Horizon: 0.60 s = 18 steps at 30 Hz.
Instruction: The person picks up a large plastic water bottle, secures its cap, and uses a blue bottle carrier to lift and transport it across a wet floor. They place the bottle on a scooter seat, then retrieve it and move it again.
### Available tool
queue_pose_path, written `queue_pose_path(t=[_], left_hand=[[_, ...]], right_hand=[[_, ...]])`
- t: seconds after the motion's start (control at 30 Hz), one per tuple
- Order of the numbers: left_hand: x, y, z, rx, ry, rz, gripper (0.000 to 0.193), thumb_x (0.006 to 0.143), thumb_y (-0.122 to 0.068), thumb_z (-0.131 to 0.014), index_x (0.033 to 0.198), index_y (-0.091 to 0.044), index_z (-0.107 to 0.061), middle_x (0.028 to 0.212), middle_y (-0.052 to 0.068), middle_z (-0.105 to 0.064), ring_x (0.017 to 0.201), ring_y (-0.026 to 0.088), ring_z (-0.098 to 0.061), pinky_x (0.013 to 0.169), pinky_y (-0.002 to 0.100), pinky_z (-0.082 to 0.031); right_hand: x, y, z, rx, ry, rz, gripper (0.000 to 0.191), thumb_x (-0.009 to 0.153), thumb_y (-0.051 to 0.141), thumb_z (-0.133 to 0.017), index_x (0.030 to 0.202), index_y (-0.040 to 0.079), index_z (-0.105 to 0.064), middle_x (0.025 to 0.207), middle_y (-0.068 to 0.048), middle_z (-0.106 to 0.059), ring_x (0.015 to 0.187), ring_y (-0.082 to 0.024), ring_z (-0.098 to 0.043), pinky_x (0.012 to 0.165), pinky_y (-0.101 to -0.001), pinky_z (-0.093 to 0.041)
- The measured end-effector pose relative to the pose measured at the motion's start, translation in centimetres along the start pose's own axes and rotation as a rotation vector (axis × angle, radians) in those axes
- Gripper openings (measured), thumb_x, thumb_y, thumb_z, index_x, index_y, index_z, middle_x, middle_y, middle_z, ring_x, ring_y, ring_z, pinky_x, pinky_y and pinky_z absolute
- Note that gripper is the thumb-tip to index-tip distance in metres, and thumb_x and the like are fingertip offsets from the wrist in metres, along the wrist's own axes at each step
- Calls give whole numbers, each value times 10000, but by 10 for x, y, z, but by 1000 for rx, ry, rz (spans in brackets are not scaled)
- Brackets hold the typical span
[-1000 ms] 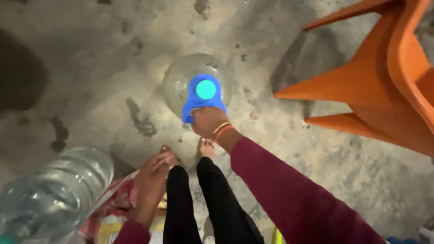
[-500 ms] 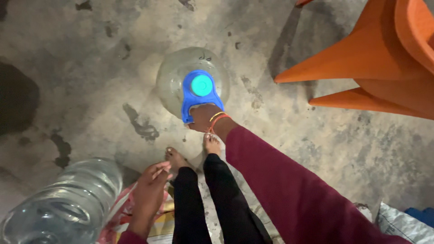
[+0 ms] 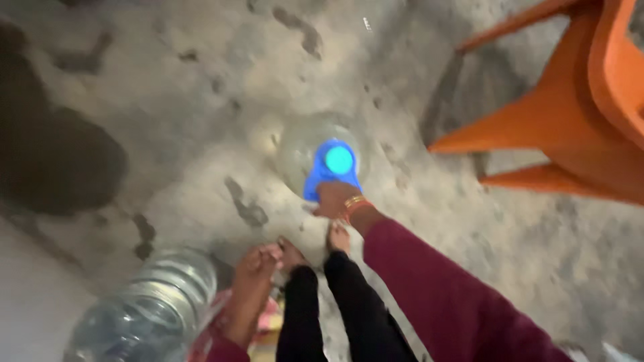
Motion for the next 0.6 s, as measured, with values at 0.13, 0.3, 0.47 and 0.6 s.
queue_pose_path(t=[0.13, 0.3, 0.47, 0.6], left_hand=[[-3, -21, 17, -26, 27, -214, 305, 935, -143, -616, 1186, 6, -705, 1039, 112, -783, 913, 163, -732, 819, 287, -569], [1, -54, 39, 170, -103, -100, 267, 908, -144, -635, 1133, -33, -729, 964, 104, -807, 837, 166, -747, 780, 296, -569], [-9, -143, 20, 458, -95, -365, 222, 940, -164, -637, 1107, -48, -727, 1038, 101, -744, 991, 198, -709, 879, 337, -534], [2, -184, 15, 332, -63, -165, 281, 925, -174, -627, 1157, -34, -703, 1052, 92, -755, 956, 197, -722, 866, 333, -562]], right_hand=[[3, -8, -8, 10, 83, -41, 461, 729, 322, -765, 1111, 66, -726, 1112, -192, -729, 1075, -385, -686, 929, -466, -544], [3, 1, 9, 45, 42, -17, 476, 698, 241, -726, 1150, 91, -711, 1130, -208, -718, 1091, -399, -675, 941, -468, -544], [1, 22, 23, -20, 100, 107, 445, 681, 207, -739, 1102, 64, -716, 1120, -237, -715, 1078, -414, -668, 935, -480, -539], [-7, 25, 31, 38, 208, -56, 298, 856, 260, -627, 1053, 54, -713, 1009, -257, -745, 939, -442, -733, 870, -502, -568]])
Point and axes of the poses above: each hand's wrist, its own x-axis towards the middle knuckle, its own z-axis out of the back of the hand, y = z × x, the point moved 10 cm from there along x, towards the middle knuckle
